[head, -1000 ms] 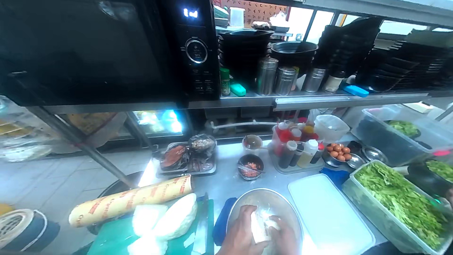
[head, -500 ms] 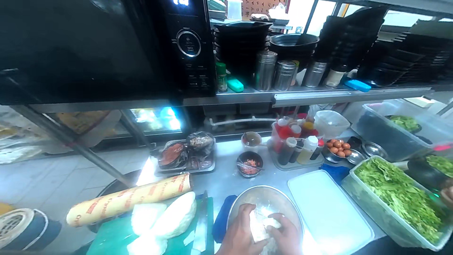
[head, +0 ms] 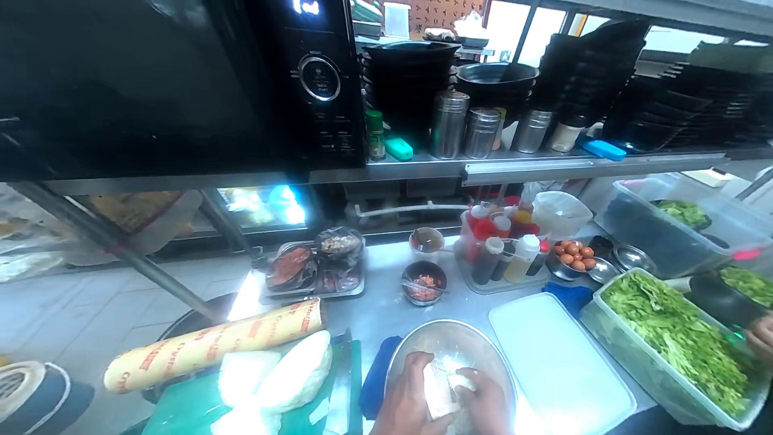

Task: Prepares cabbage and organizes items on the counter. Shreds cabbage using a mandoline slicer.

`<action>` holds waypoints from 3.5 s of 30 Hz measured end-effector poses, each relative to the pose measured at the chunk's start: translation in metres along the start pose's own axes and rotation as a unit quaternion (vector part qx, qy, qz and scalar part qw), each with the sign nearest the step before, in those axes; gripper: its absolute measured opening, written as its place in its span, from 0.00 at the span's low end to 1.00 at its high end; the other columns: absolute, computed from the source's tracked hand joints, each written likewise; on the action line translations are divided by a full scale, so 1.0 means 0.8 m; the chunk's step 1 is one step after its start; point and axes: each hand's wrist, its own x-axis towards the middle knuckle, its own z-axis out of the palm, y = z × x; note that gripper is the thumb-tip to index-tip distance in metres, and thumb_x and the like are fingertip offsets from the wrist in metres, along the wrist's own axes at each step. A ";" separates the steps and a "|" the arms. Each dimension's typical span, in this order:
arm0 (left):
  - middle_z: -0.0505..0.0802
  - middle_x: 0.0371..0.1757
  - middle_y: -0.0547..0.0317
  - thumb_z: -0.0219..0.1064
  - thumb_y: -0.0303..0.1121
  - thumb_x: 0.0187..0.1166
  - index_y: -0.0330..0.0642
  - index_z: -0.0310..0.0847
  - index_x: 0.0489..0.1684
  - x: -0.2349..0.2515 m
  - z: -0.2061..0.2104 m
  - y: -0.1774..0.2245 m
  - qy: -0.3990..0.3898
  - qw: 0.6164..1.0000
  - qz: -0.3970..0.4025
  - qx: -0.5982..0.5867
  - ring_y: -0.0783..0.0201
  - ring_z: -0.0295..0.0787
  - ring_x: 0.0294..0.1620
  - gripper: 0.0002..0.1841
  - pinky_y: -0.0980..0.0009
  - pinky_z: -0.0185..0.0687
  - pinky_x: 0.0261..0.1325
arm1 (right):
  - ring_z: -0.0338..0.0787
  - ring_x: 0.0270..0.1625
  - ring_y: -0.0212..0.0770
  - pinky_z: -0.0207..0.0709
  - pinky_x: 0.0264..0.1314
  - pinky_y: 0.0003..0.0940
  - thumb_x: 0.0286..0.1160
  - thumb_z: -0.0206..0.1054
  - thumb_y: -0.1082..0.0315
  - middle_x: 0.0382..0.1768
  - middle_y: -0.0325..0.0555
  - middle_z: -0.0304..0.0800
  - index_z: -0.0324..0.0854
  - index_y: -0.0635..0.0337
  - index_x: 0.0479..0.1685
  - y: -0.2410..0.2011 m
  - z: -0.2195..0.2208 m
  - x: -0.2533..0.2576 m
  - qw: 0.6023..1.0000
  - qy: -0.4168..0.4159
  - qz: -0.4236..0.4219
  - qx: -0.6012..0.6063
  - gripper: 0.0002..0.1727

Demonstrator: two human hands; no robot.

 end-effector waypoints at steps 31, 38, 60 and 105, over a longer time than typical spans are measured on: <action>0.79 0.76 0.47 0.87 0.57 0.53 0.40 0.61 0.83 0.003 -0.001 0.000 -0.006 1.000 -0.005 0.001 0.61 0.85 0.69 0.55 0.61 0.90 0.65 | 0.94 0.55 0.25 0.90 0.63 0.34 0.76 0.72 0.66 0.55 0.30 0.96 0.93 0.43 0.59 -0.030 0.000 -0.017 0.994 0.030 -0.086 0.058 0.15; 0.79 0.76 0.45 0.87 0.58 0.53 0.39 0.61 0.83 0.005 -0.003 -0.002 -0.008 1.000 0.001 0.005 0.60 0.86 0.68 0.56 0.61 0.91 0.64 | 0.93 0.57 0.27 0.88 0.66 0.38 0.76 0.71 0.63 0.57 0.31 0.96 0.92 0.42 0.60 -0.026 -0.009 -0.014 0.998 -0.002 -0.063 0.023 0.15; 0.78 0.77 0.47 0.87 0.59 0.53 0.39 0.60 0.83 0.004 -0.003 0.007 -0.029 0.999 -0.012 0.024 0.61 0.88 0.66 0.57 0.61 0.91 0.62 | 0.94 0.55 0.34 0.88 0.63 0.46 0.71 0.74 0.62 0.55 0.35 0.95 0.88 0.46 0.61 0.007 0.006 -0.004 0.999 0.007 0.043 0.006 0.18; 0.79 0.75 0.45 0.89 0.57 0.51 0.37 0.59 0.82 -0.002 0.004 0.002 0.000 1.000 -0.013 0.011 0.59 0.85 0.69 0.58 0.57 0.91 0.65 | 0.91 0.57 0.22 0.88 0.65 0.31 0.73 0.75 0.61 0.54 0.25 0.96 0.95 0.38 0.52 -0.021 -0.006 -0.016 0.994 0.031 -0.086 0.056 0.12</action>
